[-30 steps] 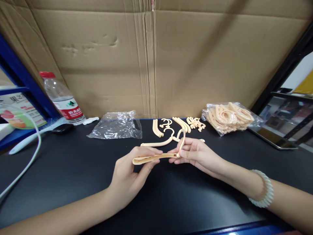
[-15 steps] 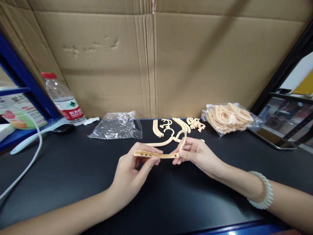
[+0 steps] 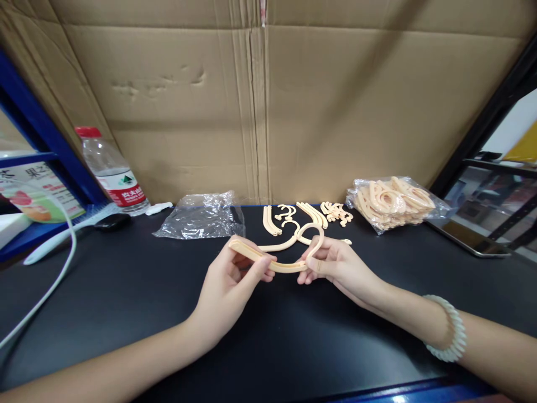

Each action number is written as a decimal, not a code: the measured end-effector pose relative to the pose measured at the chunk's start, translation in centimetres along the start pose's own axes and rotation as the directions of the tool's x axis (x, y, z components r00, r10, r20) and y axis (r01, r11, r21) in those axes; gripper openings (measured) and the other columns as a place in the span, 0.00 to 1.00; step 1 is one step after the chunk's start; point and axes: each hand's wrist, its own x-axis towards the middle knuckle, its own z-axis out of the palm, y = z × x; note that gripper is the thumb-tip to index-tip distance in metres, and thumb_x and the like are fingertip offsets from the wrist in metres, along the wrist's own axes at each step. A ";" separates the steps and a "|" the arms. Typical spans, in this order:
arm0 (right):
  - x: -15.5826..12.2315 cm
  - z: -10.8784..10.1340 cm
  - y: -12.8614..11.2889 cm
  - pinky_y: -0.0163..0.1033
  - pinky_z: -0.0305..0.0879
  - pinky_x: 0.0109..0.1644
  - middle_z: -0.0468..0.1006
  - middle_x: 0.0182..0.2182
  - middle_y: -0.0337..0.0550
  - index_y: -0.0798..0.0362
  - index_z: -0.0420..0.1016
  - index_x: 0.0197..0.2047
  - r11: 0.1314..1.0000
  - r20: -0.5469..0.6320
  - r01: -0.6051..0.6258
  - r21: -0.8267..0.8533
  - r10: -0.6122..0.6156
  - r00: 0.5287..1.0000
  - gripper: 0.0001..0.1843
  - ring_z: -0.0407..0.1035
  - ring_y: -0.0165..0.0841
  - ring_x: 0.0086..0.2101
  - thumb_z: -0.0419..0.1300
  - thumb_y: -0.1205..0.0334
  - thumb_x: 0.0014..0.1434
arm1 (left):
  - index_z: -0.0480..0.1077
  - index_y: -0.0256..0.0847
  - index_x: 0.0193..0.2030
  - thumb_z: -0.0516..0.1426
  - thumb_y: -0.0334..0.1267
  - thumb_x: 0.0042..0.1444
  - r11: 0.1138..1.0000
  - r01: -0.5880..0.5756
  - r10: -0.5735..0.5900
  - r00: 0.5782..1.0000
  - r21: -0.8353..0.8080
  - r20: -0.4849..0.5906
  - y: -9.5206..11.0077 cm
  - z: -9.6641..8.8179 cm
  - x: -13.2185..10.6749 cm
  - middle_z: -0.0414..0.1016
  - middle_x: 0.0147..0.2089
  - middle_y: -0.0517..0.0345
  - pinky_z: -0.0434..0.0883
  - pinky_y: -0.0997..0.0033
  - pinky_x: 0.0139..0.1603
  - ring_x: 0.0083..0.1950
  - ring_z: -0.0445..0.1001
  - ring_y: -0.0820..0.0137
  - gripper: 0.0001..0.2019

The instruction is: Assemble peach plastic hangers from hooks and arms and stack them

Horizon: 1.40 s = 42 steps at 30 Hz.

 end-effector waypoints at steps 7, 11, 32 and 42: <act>-0.1 0.0 0.1 0.36 0.71 0.34 0.77 0.27 0.40 0.55 0.69 0.30 1.000 0.002 -0.002 -0.012 0.002 1.000 0.17 0.76 0.32 0.29 0.70 0.54 0.50 | 0.66 0.38 0.33 0.61 0.38 0.56 0.990 0.123 -0.125 0.992 -0.071 -0.028 0.0 0.0 0.3 0.72 0.32 0.63 0.77 0.76 0.31 0.31 0.77 0.74 0.09; 0.0 0.0 0.1 0.34 0.71 0.32 0.78 0.33 0.42 0.55 0.71 0.30 0.999 -0.005 0.030 -0.046 -0.030 1.000 0.15 0.74 0.31 0.31 0.70 0.55 0.50 | 0.65 0.37 0.33 0.62 0.40 0.56 0.975 0.201 -0.205 0.978 -0.090 -0.040 0.2 0.1 0.4 0.75 0.31 0.61 0.76 0.76 0.32 0.31 0.76 0.73 0.11; 0.3 0.9 0.1 0.32 0.69 0.25 0.74 0.27 0.39 0.56 0.73 0.32 0.982 0.020 0.059 -0.182 -0.057 0.998 0.14 0.69 0.28 0.26 0.69 0.55 0.50 | 0.73 0.36 0.37 0.67 0.37 0.47 0.888 0.449 -0.425 0.884 -0.099 0.193 0.1 1.1 0.2 0.79 0.33 0.56 0.75 0.71 0.38 0.34 0.77 0.70 0.12; 2.0 -2.5 -2.4 0.37 0.71 0.33 0.77 0.30 0.42 0.55 0.78 0.39 0.970 -0.123 0.145 -0.196 -0.171 0.978 0.16 0.70 0.30 0.29 0.66 0.51 0.54 | 0.79 0.36 0.35 0.66 0.36 0.46 0.842 0.531 -0.512 0.843 -0.098 0.168 0.2 0.9 0.5 0.80 0.33 0.52 0.74 0.70 0.40 0.34 0.77 0.68 0.08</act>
